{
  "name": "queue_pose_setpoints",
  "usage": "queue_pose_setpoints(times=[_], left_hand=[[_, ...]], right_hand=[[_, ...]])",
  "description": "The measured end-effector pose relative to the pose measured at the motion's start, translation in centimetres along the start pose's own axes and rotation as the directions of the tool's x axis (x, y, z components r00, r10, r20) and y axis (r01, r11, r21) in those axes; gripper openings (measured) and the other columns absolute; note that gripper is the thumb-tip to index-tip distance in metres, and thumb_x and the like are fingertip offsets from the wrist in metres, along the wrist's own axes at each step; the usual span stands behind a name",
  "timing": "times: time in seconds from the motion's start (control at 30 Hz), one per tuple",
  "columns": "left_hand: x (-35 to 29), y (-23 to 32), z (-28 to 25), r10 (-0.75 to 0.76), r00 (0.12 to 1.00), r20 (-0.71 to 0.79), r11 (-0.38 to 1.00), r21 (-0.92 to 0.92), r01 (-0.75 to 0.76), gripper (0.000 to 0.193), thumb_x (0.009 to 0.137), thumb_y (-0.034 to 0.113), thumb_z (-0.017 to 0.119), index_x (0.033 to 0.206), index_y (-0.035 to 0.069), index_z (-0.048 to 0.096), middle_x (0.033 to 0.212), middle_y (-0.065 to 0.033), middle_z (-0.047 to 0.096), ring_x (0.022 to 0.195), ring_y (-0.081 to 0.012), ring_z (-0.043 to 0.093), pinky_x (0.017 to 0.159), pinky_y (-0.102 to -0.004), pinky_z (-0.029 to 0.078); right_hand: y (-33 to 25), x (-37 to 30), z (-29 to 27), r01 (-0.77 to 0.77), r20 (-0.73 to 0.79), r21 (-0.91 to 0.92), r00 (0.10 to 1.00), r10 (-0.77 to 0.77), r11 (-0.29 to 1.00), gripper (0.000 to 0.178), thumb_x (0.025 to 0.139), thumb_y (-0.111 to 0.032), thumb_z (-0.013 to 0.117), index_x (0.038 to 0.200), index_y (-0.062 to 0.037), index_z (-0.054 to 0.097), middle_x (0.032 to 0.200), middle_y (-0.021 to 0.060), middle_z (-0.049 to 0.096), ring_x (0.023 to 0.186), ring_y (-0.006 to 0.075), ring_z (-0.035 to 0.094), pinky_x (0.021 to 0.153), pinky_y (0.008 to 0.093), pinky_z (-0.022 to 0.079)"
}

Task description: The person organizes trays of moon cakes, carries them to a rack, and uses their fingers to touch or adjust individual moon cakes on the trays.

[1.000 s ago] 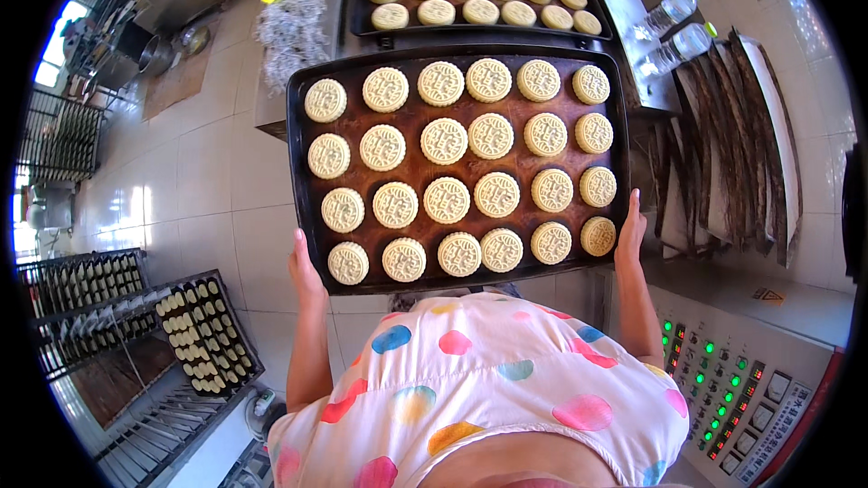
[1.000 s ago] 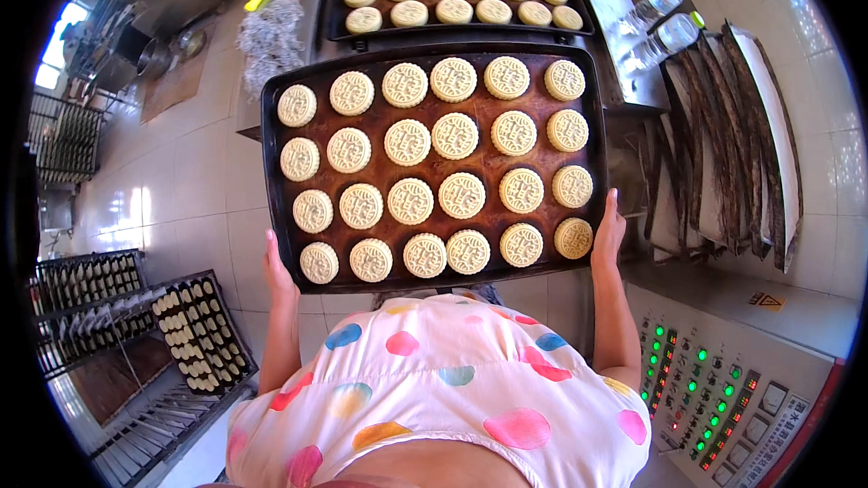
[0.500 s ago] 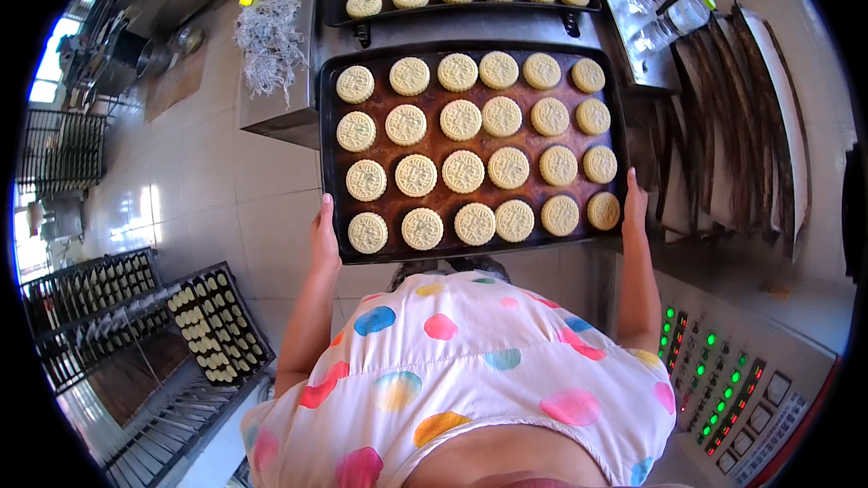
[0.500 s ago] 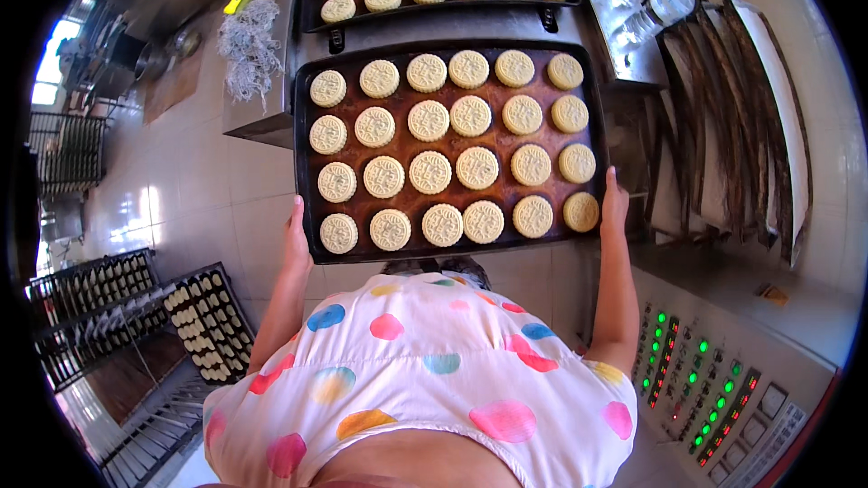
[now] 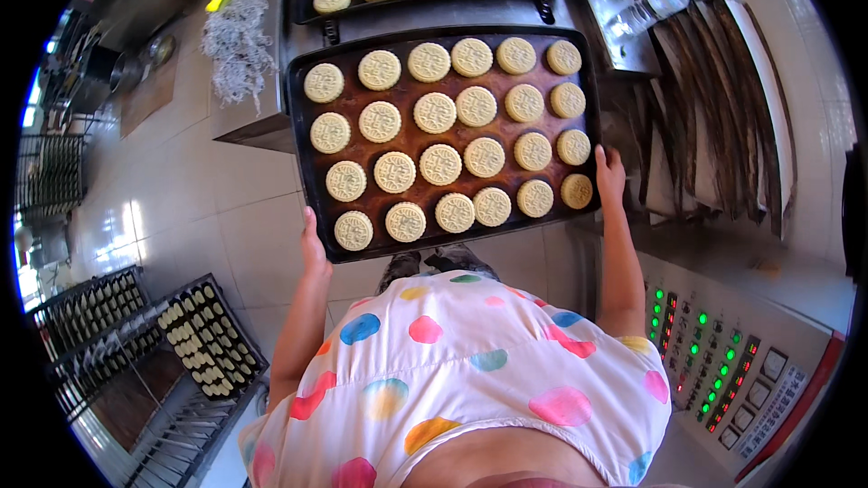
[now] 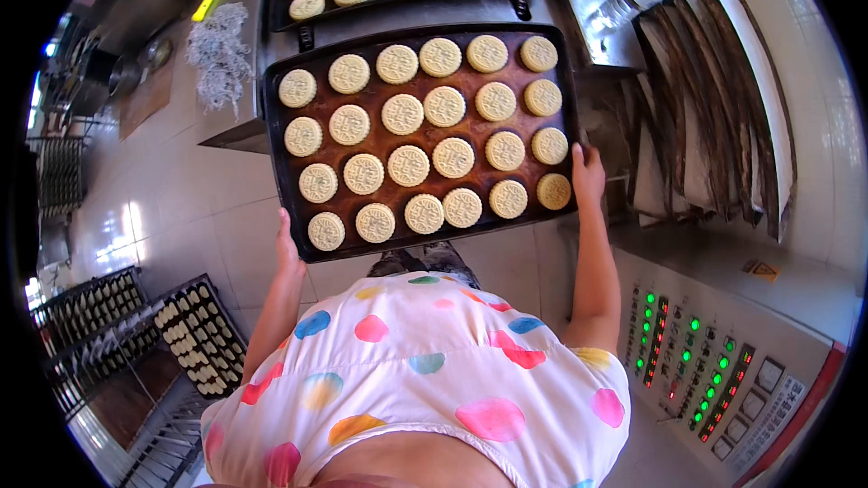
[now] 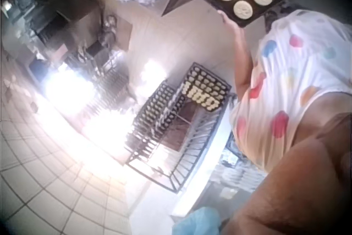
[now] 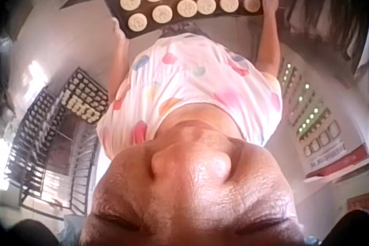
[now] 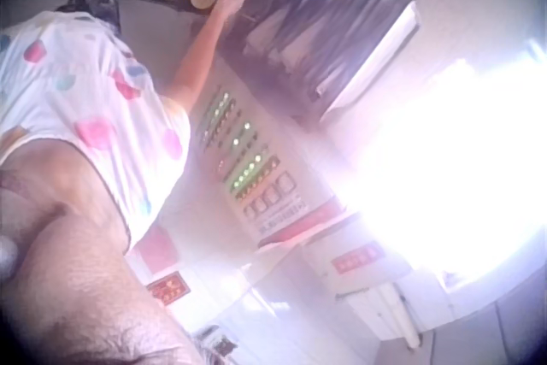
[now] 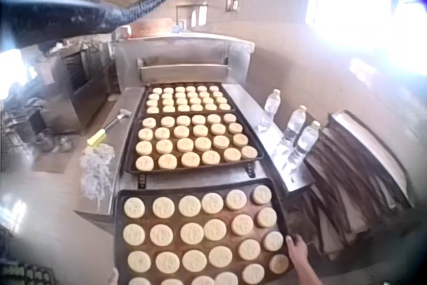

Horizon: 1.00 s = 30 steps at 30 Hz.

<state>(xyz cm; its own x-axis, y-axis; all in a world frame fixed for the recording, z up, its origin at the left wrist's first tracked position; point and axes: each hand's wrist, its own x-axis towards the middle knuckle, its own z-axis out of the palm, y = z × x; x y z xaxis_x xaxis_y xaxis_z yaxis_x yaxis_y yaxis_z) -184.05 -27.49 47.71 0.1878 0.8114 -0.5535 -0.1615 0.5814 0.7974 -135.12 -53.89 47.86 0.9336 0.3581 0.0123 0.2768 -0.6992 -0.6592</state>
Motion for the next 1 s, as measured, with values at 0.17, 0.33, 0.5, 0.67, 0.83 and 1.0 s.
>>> queue_pose_setpoints(times=[0.17, 0.33, 0.5, 0.67, 0.83, 1.0], left_hand=[[0.6, -1.0, -0.9, 0.032, 0.999, -0.034, 0.999, -0.020, -0.033, 0.061, 0.088, 0.050, 0.052, 0.114, -0.006, 0.053, 0.108, -0.0132, 0.061, 0.094, -0.0220, 0.061, 0.085, -0.0344, 0.049], [0.0, -0.3, 0.2, 0.047, 0.999, -0.022, 0.999, -0.016, -0.047, 0.060, 0.089, 0.048, 0.051, 0.117, -0.006, 0.051, 0.112, -0.0132, 0.059, 0.098, -0.0217, 0.060, 0.088, -0.0341, 0.048], [-0.7, 0.1, 0.2, 0.032, 0.998, -0.049, 0.999, -0.008, -0.032, 0.060, 0.089, 0.047, 0.051, 0.117, -0.006, 0.051, 0.113, -0.0133, 0.059, 0.099, -0.0217, 0.059, 0.089, -0.0337, 0.047], [-0.6, 0.1, 0.2, 0.015, 0.995, -0.101, 1.000, -0.011, -0.017, 0.060, 0.089, 0.046, 0.051, 0.118, -0.006, 0.051, 0.113, -0.0132, 0.059, 0.100, -0.0219, 0.059, 0.090, -0.0343, 0.046], [-0.5, 0.3, 0.1, -0.003, 0.999, -0.044, 1.000, -0.007, 0.003, 0.059, 0.089, 0.046, 0.052, 0.120, -0.004, 0.050, 0.116, -0.0128, 0.058, 0.103, -0.0226, 0.058, 0.091, -0.0356, 0.046], [-0.1, 0.0, -0.4, -0.001, 0.997, -0.080, 1.000, 0.012, 0.002, 0.058, 0.089, 0.046, 0.052, 0.120, -0.003, 0.050, 0.116, -0.0123, 0.059, 0.103, -0.0226, 0.058, 0.091, -0.0359, 0.046]], right_hand=[[-11.9, 2.1, -0.9, 0.612, -0.091, -0.142, 0.774, -0.626, 0.778, 0.034, 0.082, -0.019, 0.062, 0.113, -0.0068, 0.055, 0.110, 0.0132, 0.057, 0.103, 0.0314, 0.054, 0.086, 0.0386, 0.045], [-20.0, 5.7, 2.3, 0.776, 0.150, -0.196, 0.628, -0.764, 0.599, 0.054, 0.073, -0.033, 0.070, 0.118, -0.0096, 0.052, 0.115, 0.0126, 0.054, 0.105, 0.0319, 0.053, 0.088, 0.0389, 0.045], [-22.5, 9.0, 6.7, 0.823, 0.368, -0.292, 0.567, -0.737, 0.488, 0.068, 0.067, -0.040, 0.073, 0.124, -0.0148, 0.047, 0.112, 0.0158, 0.052, 0.106, 0.0326, 0.053, 0.088, 0.0421, 0.045], [-23.3, 9.1, 7.9, 0.838, 0.499, -0.359, 0.544, -0.675, 0.410, 0.066, 0.066, -0.038, 0.072, 0.123, -0.0148, 0.050, 0.110, 0.0155, 0.053, 0.105, 0.0309, 0.054, 0.088, 0.0427, 0.044], [-23.0, 9.2, 8.1, 0.852, 0.524, -0.413, 0.510, -0.682, 0.321, 0.060, 0.067, -0.034, 0.071, 0.121, -0.0150, 0.052, 0.107, 0.0135, 0.054, 0.101, 0.0294, 0.055, 0.087, 0.0415, 0.042], [-23.0, 8.8, 7.8, 0.847, 0.459, -0.440, 0.497, -0.736, 0.298, 0.056, 0.068, -0.036, 0.071, 0.116, -0.0143, 0.054, 0.103, 0.0109, 0.056, 0.100, 0.0266, 0.055, 0.085, 0.0383, 0.039]])
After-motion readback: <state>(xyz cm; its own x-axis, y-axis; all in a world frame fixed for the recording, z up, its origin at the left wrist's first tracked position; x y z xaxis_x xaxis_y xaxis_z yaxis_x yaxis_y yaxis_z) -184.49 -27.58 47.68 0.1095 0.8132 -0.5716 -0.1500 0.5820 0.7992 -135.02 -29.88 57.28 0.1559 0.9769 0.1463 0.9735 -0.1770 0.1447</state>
